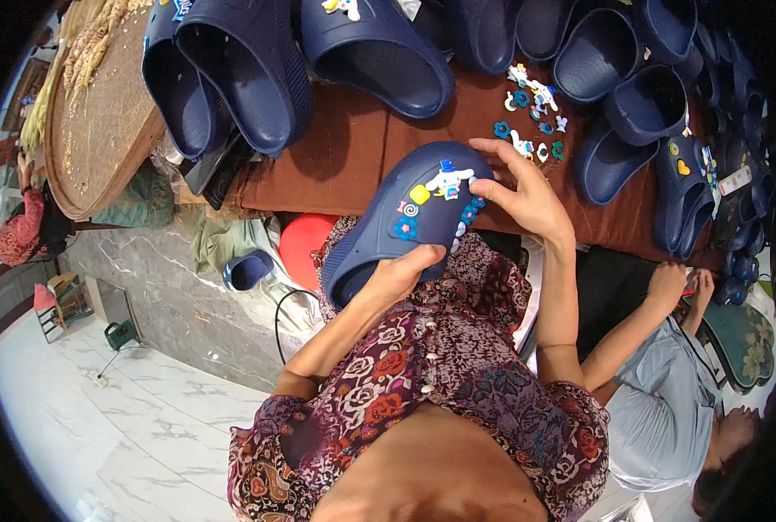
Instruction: Decorating blue clogs by inserting small plastic charms into the holes.
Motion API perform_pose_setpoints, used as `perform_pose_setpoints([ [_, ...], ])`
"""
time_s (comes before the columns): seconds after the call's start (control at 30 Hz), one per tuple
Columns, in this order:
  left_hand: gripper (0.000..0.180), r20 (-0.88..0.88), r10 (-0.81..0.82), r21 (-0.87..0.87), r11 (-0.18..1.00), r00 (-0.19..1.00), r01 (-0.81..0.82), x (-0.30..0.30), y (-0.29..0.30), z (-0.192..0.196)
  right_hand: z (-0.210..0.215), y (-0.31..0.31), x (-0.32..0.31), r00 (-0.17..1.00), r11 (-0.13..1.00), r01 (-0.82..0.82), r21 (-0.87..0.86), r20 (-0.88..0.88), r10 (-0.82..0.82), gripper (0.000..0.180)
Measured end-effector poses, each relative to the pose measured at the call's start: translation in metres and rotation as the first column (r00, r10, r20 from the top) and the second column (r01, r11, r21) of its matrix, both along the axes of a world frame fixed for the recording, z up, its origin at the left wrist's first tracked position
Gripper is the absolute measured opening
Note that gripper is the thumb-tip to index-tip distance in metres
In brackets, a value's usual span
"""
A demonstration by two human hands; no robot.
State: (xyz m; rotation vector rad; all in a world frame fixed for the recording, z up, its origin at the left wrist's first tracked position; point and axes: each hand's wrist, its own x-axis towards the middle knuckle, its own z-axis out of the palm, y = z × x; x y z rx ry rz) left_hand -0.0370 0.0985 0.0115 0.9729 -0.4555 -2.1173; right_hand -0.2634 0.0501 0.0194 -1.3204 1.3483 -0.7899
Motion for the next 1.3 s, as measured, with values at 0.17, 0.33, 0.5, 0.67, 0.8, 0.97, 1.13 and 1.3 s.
perform_pose_setpoints([
  [0.17,0.052,0.094,-0.088,-0.005,0.996,0.992,0.089,0.004,0.001,-0.004,0.01,0.0,0.001,0.995,0.998,-0.043,-0.05,-0.091,0.038,0.053],
  [0.33,0.049,0.206,-0.111,-0.074,0.989,0.972,0.129,0.004,0.002,-0.006,0.012,0.003,0.005,0.969,0.983,-0.06,-0.173,-0.248,0.016,0.049],
  [0.5,0.049,0.335,-0.166,-0.087,0.975,0.928,0.206,0.005,0.006,-0.005,0.015,0.002,0.005,0.951,0.973,-0.084,-0.214,-0.31,0.014,0.05],
  [0.67,0.052,0.339,-0.192,-0.136,0.958,0.921,0.251,0.007,0.004,-0.007,0.003,-0.004,0.0,0.998,1.0,0.022,0.011,-0.055,-0.021,0.049],
  [0.8,0.057,0.013,0.046,0.039,0.998,0.999,-0.047,0.001,0.002,-0.005,-0.011,-0.005,-0.001,0.994,0.999,0.045,0.007,0.096,-0.046,0.049],
  [0.97,0.06,-0.138,0.048,0.119,0.992,0.989,-0.031,0.01,-0.01,-0.012,-0.011,-0.005,-0.002,0.996,0.989,0.079,-0.122,0.047,-0.073,0.038],
  [1.13,0.052,-0.156,0.095,0.157,0.985,0.983,-0.07,0.008,-0.016,-0.002,0.004,-0.009,0.007,0.986,0.946,0.022,-0.323,-0.147,-0.073,0.023],
  [1.3,0.061,-0.118,0.058,0.095,0.994,0.991,-0.047,0.005,-0.019,0.0,0.019,-0.019,0.018,0.962,0.934,-0.09,-0.345,-0.272,-0.008,0.021],
])
